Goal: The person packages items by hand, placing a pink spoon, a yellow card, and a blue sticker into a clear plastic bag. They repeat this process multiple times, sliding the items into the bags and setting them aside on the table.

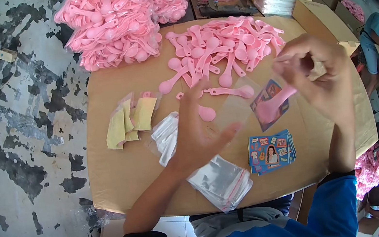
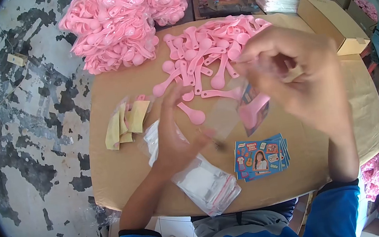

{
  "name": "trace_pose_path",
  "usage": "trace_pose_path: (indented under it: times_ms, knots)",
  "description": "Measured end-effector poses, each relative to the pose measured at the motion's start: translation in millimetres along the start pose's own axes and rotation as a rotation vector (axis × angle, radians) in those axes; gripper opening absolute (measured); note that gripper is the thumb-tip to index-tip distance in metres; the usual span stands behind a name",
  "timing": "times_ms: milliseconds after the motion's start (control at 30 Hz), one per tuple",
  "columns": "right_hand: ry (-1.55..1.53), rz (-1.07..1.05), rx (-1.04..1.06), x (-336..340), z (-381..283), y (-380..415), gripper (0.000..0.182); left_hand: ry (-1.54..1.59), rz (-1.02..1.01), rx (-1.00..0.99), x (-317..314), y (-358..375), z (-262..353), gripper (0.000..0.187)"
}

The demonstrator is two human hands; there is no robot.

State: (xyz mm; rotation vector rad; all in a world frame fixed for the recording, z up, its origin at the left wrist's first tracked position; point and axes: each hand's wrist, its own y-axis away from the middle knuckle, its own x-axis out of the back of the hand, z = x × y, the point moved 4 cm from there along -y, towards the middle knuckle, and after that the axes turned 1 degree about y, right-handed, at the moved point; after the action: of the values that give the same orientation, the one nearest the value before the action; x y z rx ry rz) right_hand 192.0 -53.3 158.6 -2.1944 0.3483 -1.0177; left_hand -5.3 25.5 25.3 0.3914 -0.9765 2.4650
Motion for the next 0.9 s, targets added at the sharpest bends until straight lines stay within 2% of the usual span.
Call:
trace_pose_path:
  times_ms: [100,200,233,333,400,500,533,567,633,733,833,900]
  knots:
    - [0.074,0.06,0.055,-12.1,-0.4,-2.7,0.014,-0.024,-0.073,-0.049,-11.5,1.9,17.3,0.099]
    - [-0.004,-0.084,-0.039,-27.8,-3.6,2.3,0.016,-0.039,-0.133,-0.042,-18.4,4.4,19.2,0.103]
    - [-0.053,-0.059,-0.044,-28.4,2.6,3.1,0.022,-0.075,-0.155,-0.056,-19.7,4.1,21.4,0.104]
    - [-0.378,-0.167,-0.125,-46.5,3.1,8.1,0.031,-0.104,-0.087,-0.066,-23.3,6.8,34.9,0.086]
    - [-0.505,-0.256,-0.116,-55.5,6.1,10.1,0.036,0.078,-0.176,0.063,-28.9,14.4,19.6,0.073]
    - [-0.586,-0.182,-0.12,-49.9,9.7,1.3,0.038,0.291,-0.268,0.358,-26.8,17.6,6.6,0.052]
    - [-0.475,-0.148,-0.088,-51.1,11.5,1.1,0.037,0.353,-0.287,0.47,-25.5,17.5,6.5,0.045]
    - [-0.363,-0.113,-0.052,-55.2,14.6,1.3,0.036,0.414,-0.321,0.405,-24.9,15.5,12.9,0.041]
    - [-0.379,-0.236,-0.121,-58.4,23.0,2.2,0.033,0.529,-0.393,0.269,-24.0,12.1,24.3,0.035]
    - [-0.363,-0.372,-0.206,-63.9,32.8,5.1,0.027,0.759,-0.209,0.395,-28.1,14.9,22.3,0.03]
    - [-0.378,-0.349,-0.211,-67.3,27.9,7.1,0.022,0.706,-0.033,0.361,-17.4,8.4,16.3,0.033]
    - [-0.146,-0.149,0.142,-69.9,18.0,3.3,0.02,0.45,-0.013,0.249,-10.2,5.3,12.3,0.035]
